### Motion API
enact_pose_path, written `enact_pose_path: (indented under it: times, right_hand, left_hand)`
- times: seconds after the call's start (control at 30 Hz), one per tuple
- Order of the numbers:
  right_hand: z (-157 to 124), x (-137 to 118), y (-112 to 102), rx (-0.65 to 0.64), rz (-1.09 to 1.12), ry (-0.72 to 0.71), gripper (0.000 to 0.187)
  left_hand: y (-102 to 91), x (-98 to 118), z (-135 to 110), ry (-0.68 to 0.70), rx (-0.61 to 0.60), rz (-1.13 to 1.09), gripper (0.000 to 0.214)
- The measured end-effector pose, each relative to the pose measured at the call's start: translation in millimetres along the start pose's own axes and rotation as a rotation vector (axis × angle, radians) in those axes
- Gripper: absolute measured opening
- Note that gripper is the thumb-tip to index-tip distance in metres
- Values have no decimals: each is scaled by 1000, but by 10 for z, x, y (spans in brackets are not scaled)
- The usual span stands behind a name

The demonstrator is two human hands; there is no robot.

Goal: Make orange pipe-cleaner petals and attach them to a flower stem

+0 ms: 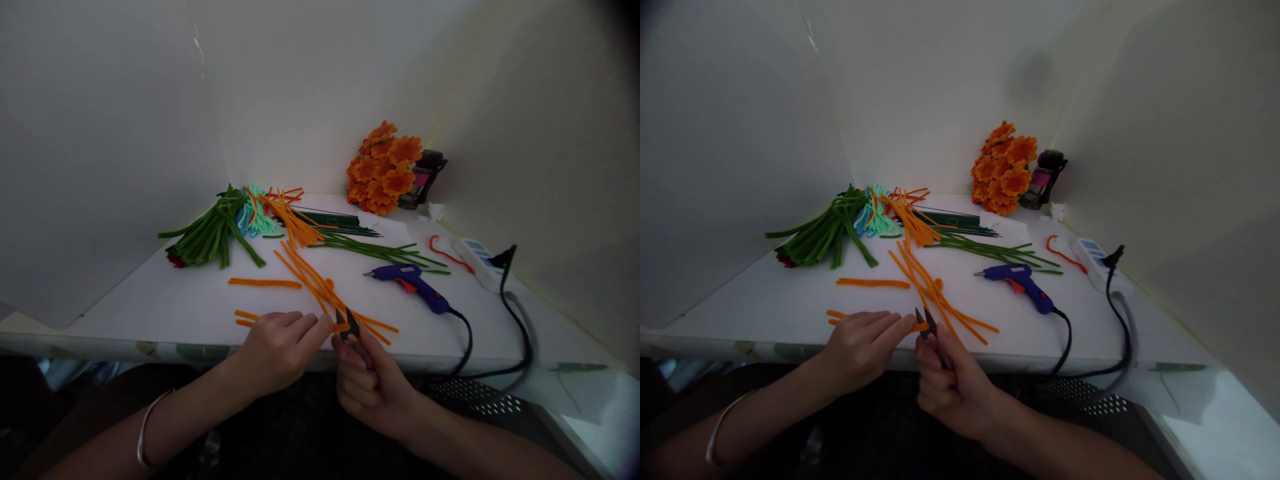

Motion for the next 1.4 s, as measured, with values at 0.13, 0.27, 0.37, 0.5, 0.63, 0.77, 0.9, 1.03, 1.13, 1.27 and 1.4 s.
enact_pose_path:
  times: [0.13,0.27,0.37,0.5,0.63,0.77,0.9,1.03,1.13,1.27,1.4]
  right_hand:
    - [-3,32,-38,-2,4,-48,51]
    - [-11,72,-56,-4,19,-33,49]
    - [-13,94,-71,5,32,-25,49]
    - [-55,15,-43,-37,24,-47,48]
    - [-143,-346,33,-116,83,-298,52]
    - [-61,-390,20,-60,83,-120,47]
    - [-62,-451,-68,11,107,-144,44]
    - [-90,-487,-120,84,112,-159,44]
    - [-80,-482,-97,95,69,-140,45]
    - [-75,-496,-71,110,0,-155,47]
    - [-99,-531,-79,160,-66,-167,49]
  left_hand:
    - [-30,-42,18,-9,-20,-11,23]
    - [-30,-54,9,-7,-24,-30,23]
    - [17,-47,-11,-7,-38,-36,23]
    - [-71,-206,-45,-29,20,-18,24]
    - [-352,-642,-126,-301,159,125,19]
    - [-127,-660,-97,-283,-120,1,23]
    - [144,-616,-132,-410,-321,-101,31]
    - [256,-616,-186,-461,-390,-238,37]
    - [263,-654,-228,-530,-349,-295,39]
    - [281,-684,-262,-603,-316,-347,38]
    - [310,-677,-261,-583,-384,-292,29]
Point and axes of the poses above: each hand's wrist, its own z-axis towards the middle knuckle, its own y-axis out of the palm, x = y × z, the point moved 6 cm from there along z, towards the middle knuckle, and after that the axes turned 7 degrees about y, right-handed, at the moved point
